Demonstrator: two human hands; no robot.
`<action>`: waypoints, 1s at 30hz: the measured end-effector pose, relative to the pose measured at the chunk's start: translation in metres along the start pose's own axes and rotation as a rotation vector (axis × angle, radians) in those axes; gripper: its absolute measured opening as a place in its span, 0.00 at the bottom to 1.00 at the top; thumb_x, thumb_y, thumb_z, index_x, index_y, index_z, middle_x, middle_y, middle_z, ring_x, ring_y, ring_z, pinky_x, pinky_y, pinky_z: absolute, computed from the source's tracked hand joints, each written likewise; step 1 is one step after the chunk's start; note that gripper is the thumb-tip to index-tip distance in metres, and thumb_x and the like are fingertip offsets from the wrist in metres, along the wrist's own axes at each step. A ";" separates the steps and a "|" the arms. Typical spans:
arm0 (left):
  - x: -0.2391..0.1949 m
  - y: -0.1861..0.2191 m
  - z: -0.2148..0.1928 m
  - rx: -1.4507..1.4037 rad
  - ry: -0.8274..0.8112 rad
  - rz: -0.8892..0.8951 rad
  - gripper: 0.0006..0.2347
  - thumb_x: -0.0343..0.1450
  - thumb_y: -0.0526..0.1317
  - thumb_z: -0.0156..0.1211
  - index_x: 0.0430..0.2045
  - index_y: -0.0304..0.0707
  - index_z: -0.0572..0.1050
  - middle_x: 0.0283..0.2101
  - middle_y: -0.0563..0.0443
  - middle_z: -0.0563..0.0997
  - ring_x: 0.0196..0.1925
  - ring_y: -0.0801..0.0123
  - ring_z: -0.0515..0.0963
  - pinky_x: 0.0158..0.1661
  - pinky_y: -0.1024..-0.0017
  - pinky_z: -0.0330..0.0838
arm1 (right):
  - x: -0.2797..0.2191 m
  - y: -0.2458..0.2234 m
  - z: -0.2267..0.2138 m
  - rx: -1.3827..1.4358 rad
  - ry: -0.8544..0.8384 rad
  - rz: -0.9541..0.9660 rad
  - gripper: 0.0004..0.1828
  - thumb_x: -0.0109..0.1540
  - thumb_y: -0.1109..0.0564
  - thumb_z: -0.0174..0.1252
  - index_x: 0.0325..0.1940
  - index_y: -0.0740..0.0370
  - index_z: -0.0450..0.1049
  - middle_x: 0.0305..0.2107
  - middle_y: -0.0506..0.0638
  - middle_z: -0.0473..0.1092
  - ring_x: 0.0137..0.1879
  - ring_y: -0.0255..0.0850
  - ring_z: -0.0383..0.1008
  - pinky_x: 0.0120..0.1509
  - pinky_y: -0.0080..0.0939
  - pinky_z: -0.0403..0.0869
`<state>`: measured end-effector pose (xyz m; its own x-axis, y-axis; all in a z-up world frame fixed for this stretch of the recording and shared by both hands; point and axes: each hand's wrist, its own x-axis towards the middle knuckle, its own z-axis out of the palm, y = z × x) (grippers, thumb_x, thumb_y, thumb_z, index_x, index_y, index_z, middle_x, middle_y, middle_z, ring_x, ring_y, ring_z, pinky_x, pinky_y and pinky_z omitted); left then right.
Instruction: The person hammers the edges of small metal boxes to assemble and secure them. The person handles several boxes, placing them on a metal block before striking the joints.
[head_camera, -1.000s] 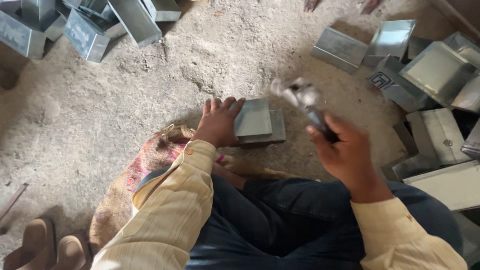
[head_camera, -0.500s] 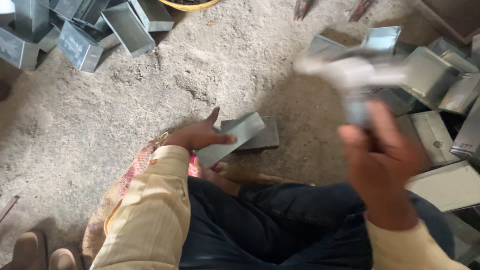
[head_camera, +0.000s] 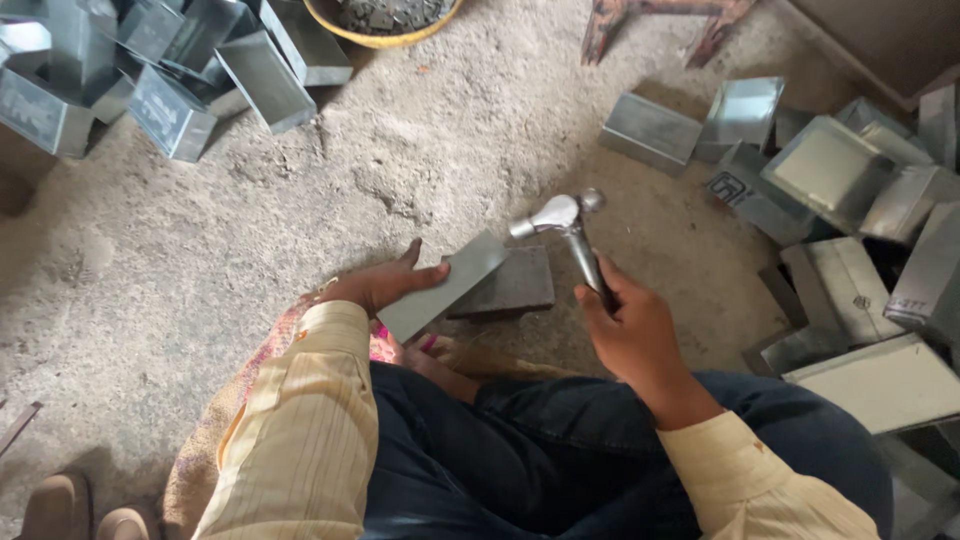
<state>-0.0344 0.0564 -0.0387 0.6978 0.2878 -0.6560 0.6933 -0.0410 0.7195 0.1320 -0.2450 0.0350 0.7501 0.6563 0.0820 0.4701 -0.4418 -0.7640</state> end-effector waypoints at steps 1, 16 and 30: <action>-0.003 0.002 0.000 0.118 0.021 0.014 0.58 0.56 0.73 0.59 0.75 0.39 0.37 0.70 0.25 0.63 0.73 0.43 0.64 0.66 0.56 0.61 | 0.001 0.005 0.004 0.000 0.002 -0.011 0.26 0.63 0.53 0.62 0.66 0.58 0.73 0.19 0.57 0.71 0.24 0.42 0.67 0.29 0.41 0.68; -0.153 0.117 -0.110 1.382 1.038 0.538 0.26 0.62 0.62 0.68 0.49 0.51 0.79 0.56 0.40 0.76 0.63 0.37 0.68 0.60 0.25 0.49 | 0.003 0.067 0.059 -0.297 -0.414 0.143 0.50 0.59 0.48 0.63 0.80 0.46 0.45 0.41 0.67 0.77 0.48 0.63 0.79 0.54 0.56 0.75; -0.085 0.037 -0.007 0.359 1.299 0.690 0.17 0.65 0.46 0.68 0.43 0.36 0.78 0.51 0.35 0.79 0.56 0.41 0.76 0.56 0.53 0.70 | 0.046 0.094 0.006 -0.233 -0.363 0.140 0.47 0.57 0.40 0.63 0.78 0.48 0.53 0.40 0.54 0.82 0.44 0.47 0.84 0.54 0.44 0.79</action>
<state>-0.0692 0.0375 0.0453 0.3886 0.7271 0.5659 0.4460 -0.6859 0.5750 0.2079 -0.2530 -0.0371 0.6215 0.7343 -0.2732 0.4995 -0.6400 -0.5839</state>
